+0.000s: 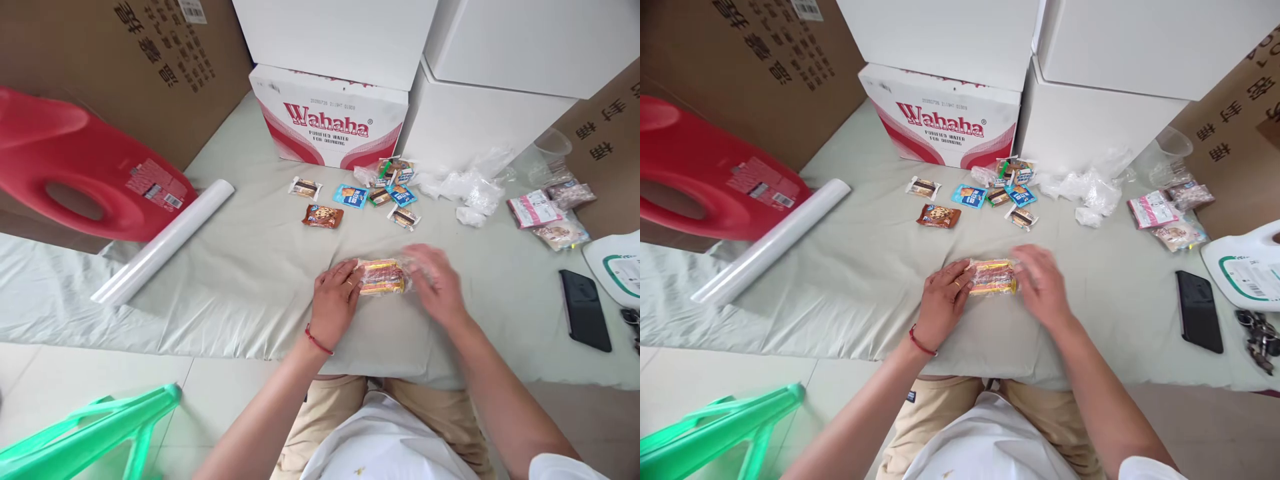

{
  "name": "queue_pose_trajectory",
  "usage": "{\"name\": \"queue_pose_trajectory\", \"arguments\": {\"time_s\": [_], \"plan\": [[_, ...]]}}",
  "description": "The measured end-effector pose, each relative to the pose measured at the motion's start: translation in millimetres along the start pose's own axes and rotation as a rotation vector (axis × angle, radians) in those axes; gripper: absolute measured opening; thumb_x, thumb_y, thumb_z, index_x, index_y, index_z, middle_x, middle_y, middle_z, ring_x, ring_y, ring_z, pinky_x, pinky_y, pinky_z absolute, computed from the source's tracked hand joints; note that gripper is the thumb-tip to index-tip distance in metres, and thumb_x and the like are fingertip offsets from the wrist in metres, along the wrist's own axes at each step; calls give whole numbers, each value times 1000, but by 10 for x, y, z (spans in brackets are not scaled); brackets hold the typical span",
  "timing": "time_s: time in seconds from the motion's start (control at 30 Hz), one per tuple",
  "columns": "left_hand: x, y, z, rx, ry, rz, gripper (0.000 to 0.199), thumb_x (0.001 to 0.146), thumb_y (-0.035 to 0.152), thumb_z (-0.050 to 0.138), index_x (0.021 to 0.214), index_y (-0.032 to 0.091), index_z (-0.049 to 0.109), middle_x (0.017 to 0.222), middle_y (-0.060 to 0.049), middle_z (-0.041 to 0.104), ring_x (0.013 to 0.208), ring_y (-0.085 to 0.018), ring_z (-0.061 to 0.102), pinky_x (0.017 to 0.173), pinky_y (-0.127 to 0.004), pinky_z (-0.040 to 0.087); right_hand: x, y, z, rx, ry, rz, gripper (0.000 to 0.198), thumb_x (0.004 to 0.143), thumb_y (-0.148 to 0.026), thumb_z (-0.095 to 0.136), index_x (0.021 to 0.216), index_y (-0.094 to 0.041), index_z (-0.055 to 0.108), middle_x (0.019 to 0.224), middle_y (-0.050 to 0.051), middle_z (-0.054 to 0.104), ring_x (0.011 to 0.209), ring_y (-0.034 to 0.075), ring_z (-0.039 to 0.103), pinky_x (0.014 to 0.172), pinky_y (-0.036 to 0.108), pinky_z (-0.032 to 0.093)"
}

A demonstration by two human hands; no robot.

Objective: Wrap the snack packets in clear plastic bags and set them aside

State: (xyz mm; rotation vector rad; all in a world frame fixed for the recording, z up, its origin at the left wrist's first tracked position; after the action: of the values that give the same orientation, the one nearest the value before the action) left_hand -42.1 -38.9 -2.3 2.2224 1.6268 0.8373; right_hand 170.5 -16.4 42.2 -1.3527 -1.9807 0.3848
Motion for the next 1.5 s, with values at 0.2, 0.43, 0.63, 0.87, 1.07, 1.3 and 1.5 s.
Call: {"name": "queue_pose_trajectory", "arguments": {"time_s": [0.2, 0.43, 0.63, 0.87, 1.07, 1.3, 1.5], "plan": [[-18, 33, -1, 85, -26, 26, 34, 106, 27, 48, 135, 29, 67, 147, -7, 64, 136, -24, 58, 104, -46, 43, -174, 768, -290, -105, 17, 612, 77, 96, -73, 37, 138, -12, 62, 123, 20, 71, 119, 34, 63, 108, 52, 44], [-12, 41, 1, 99, -25, 32, 34, 106, 26, 48, 133, 28, 68, 146, -8, 64, 135, -24, 58, 104, -46, 44, -84, 646, -154, 158, -65, 659, 48, 79, -64, 67, 88, -18, 74, 75, 3, 66, 70, 18, 56, 67, 30, 46], [-6, 68, -3, 81, -39, 36, 35, 105, 26, 49, 134, 28, 67, 146, -8, 64, 134, -25, 58, 104, -47, 44, -112, 719, -324, 219, 91, 741, 50, 79, -65, 71, 101, -20, 71, 90, 6, 71, 75, 19, 62, 66, 31, 50], [-6, 108, 2, 117, -30, 56, 34, 104, 24, 50, 132, 28, 69, 146, -8, 65, 133, -27, 59, 102, -47, 44, -47, 488, -139, 237, 14, 776, 38, 74, -55, 74, 74, -19, 65, 57, -5, 52, 53, 12, 44, 52, 26, 35], [-36, 195, 14, 175, -26, 80, 33, 104, 25, 50, 132, 28, 68, 146, -8, 65, 132, -28, 58, 101, -47, 43, 326, -133, 228, -126, -78, 492, 17, 88, -32, 61, 76, -20, 64, 73, 1, 62, 69, 17, 57, 66, 28, 41], [-26, 173, 31, 138, -35, 22, 33, 102, 26, 53, 131, 28, 69, 143, -8, 66, 131, -30, 57, 100, -48, 44, 78, -544, 728, -524, -323, 291, 33, 104, -22, 40, 122, -16, 67, 115, 16, 64, 100, 29, 63, 87, 40, 50], [-7, 114, 25, 29, -36, -34, 31, 100, 22, 52, 122, 26, 74, 141, -8, 67, 129, -30, 57, 100, -49, 46, -357, -697, 840, -499, -334, 141, 59, 101, -15, 42, 160, -9, 39, 154, 24, 47, 130, 37, 47, 110, 55, 40]]}}
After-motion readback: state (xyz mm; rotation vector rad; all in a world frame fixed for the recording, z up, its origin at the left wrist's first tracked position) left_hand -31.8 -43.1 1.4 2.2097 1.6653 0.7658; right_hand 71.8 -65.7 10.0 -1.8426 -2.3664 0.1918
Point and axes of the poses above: each hand's wrist, its own x-axis towards the middle knuckle, its own z-axis out of the palm, y = z × x, the point moved 6 cm from there along x, towards the middle knuckle
